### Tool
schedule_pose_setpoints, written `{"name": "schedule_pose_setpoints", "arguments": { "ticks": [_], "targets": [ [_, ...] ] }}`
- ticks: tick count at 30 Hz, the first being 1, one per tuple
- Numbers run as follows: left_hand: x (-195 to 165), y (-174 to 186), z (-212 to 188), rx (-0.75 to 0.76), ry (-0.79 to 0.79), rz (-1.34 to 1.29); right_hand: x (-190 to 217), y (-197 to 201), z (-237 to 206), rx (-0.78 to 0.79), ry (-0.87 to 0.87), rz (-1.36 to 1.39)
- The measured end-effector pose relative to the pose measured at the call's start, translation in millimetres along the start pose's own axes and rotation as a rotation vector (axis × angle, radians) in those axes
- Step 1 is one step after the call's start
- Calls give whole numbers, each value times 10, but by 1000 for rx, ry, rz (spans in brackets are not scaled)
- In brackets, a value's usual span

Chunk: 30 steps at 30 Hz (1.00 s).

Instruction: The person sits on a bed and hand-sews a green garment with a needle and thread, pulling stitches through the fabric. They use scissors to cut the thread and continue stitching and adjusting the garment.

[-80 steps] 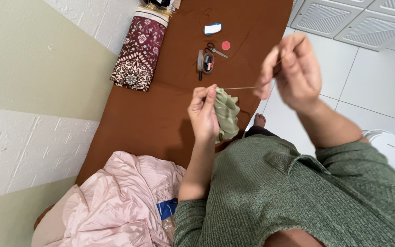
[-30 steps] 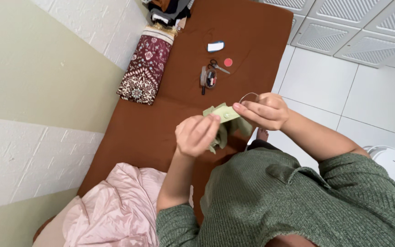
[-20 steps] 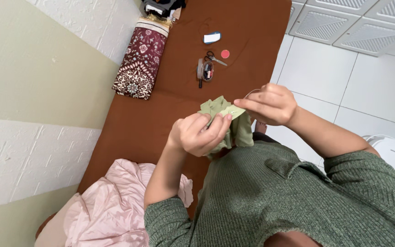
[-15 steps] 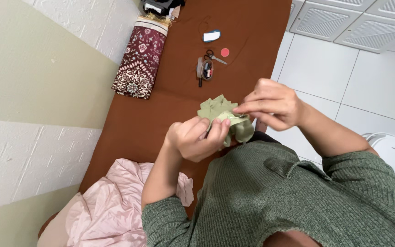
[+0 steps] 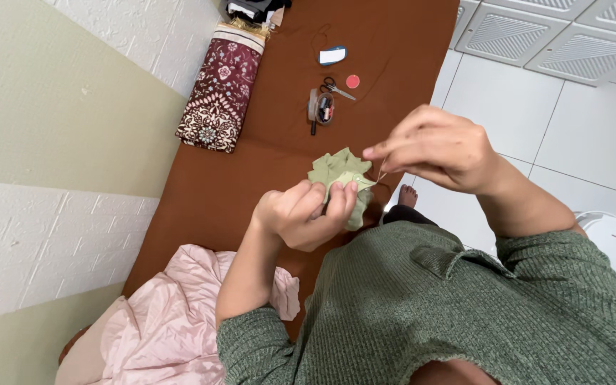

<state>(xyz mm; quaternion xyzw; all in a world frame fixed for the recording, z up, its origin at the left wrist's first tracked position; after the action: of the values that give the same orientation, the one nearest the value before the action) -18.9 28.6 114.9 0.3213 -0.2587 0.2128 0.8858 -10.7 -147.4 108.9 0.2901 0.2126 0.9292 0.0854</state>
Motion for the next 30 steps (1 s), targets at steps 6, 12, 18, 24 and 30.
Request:
{"name": "schedule_pose_setpoints", "arguments": {
  "ticks": [6,12,18,24,30],
  "targets": [
    [4,-33,10,28,14,-13,157,-18,78,-59,121,-262],
    [29,-96,-2,84,68,-84,164,-64,83,-40,160,-361],
    [27,-155,-11,110,62,-99,111,-53,70,-47,161,-376],
    [127,-296,-20,236,157,-237,-32,-70,60,9,149,-370],
    [400,-514,-119,365,573,-712,-383,-147,50,21,-10,-168]
  ]
}}
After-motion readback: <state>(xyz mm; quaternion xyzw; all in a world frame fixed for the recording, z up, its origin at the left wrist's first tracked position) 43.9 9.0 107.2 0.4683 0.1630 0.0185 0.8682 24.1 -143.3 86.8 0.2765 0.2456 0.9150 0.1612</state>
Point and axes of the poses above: each hand's wrist, its own z-axis towards the middle knuckle, its own y-axis out of the back of the hand, x = y × z, the point moved 9 cm from there along z, towards the middle knuckle, and after that the axes turned 8 degrees about z, right-handed, at the moved point
